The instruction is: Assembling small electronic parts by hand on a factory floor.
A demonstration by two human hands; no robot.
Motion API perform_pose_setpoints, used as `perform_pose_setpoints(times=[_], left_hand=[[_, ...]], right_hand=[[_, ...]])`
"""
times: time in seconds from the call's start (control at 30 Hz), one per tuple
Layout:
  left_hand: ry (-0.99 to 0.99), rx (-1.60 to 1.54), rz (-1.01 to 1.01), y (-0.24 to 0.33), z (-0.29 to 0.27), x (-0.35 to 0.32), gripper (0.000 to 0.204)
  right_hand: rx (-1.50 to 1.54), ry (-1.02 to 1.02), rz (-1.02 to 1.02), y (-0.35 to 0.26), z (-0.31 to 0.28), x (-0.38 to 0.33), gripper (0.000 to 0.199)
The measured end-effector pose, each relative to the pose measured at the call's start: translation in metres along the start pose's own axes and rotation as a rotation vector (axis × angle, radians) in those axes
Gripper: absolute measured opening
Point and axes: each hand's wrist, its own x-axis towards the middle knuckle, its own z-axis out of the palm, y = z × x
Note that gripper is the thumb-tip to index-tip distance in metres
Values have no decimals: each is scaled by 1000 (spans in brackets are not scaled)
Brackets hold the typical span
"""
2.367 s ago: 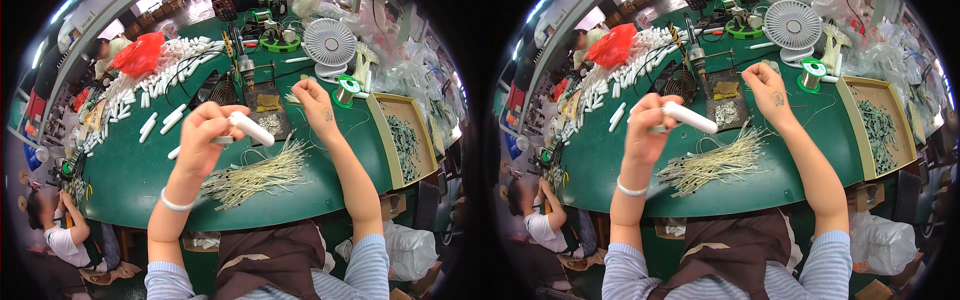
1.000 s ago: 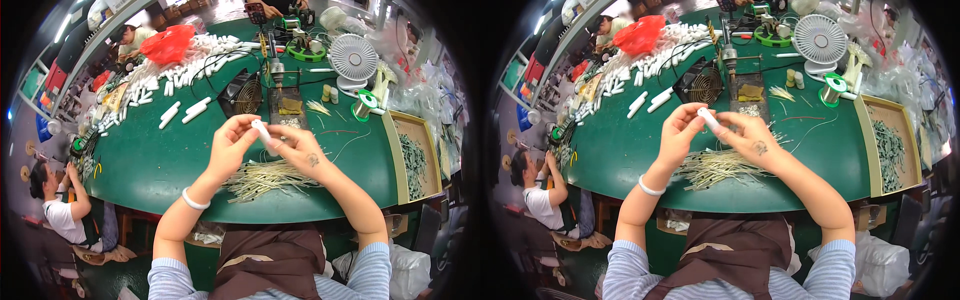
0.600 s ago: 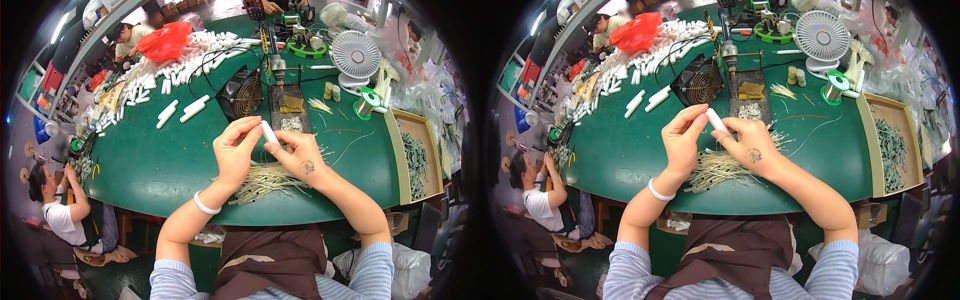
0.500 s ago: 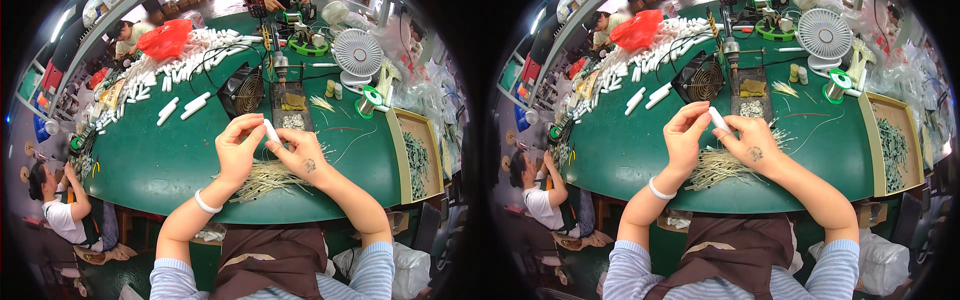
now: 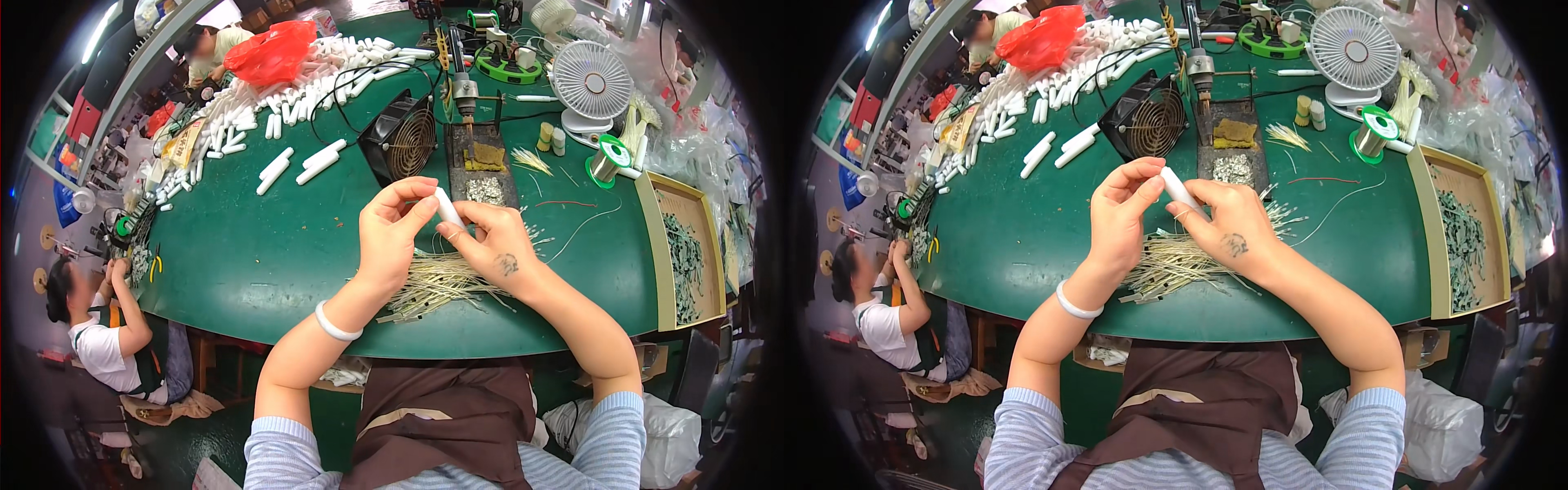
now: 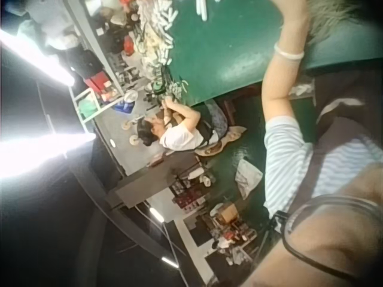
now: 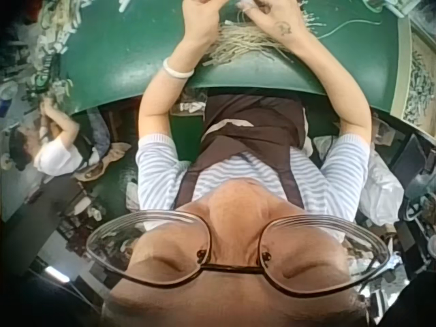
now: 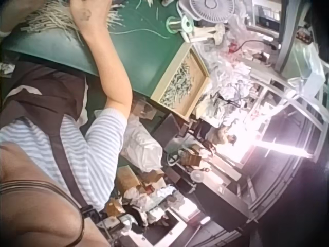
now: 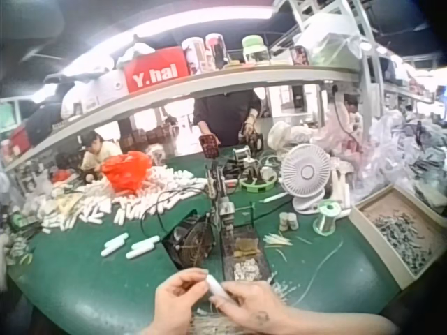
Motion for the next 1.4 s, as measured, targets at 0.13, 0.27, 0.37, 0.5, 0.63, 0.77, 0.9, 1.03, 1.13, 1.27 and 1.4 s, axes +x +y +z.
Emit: perform_pose_setpoints(times=[0.13, 0.27, 0.37, 0.5, 0.63, 0.77, 0.9, 1.03, 1.13, 1.27, 1.4], left_hand=[[-14, 18, -25, 2, -3, 4, 14], [-157, 411, -49, 27, -36, 27, 20], [-393, 848, -183, 38, -64, 25, 13], [-560, 890, -226, 41, -58, 13, 13], [-612, 1043, -237, 43, -58, 12, 10], [-561, 1010, -144, 43, -58, 11, 10], [-419, 940, -4, 50, -45, 11, 9], [-396, 909, 182, 46, -43, 7, 7], [-406, 870, 215, 42, -41, 3, 8], [-445, 845, 201, 40, -34, -1, 8], [-417, 785, 57, 34, -26, 1, 8]], right_hand=[[53, 38, -49, 9, 6, 1, 25], [82, 72, -16, 8, -8, 5, 26], [6, 65, 23, 10, -14, 10, 25], [14, 40, 14, 21, -9, 9, 24], [25, 9, 32, 20, -9, 10, 23], [21, -30, 48, 15, -10, 10, 22], [157, -78, 92, 20, -11, 10, 23], [330, -125, 104, 19, -9, 8, 24], [305, -206, 88, 11, -10, 6, 22], [288, -170, 42, 11, -6, 4, 17], [224, -136, 42, 12, -5, 4, 14]])
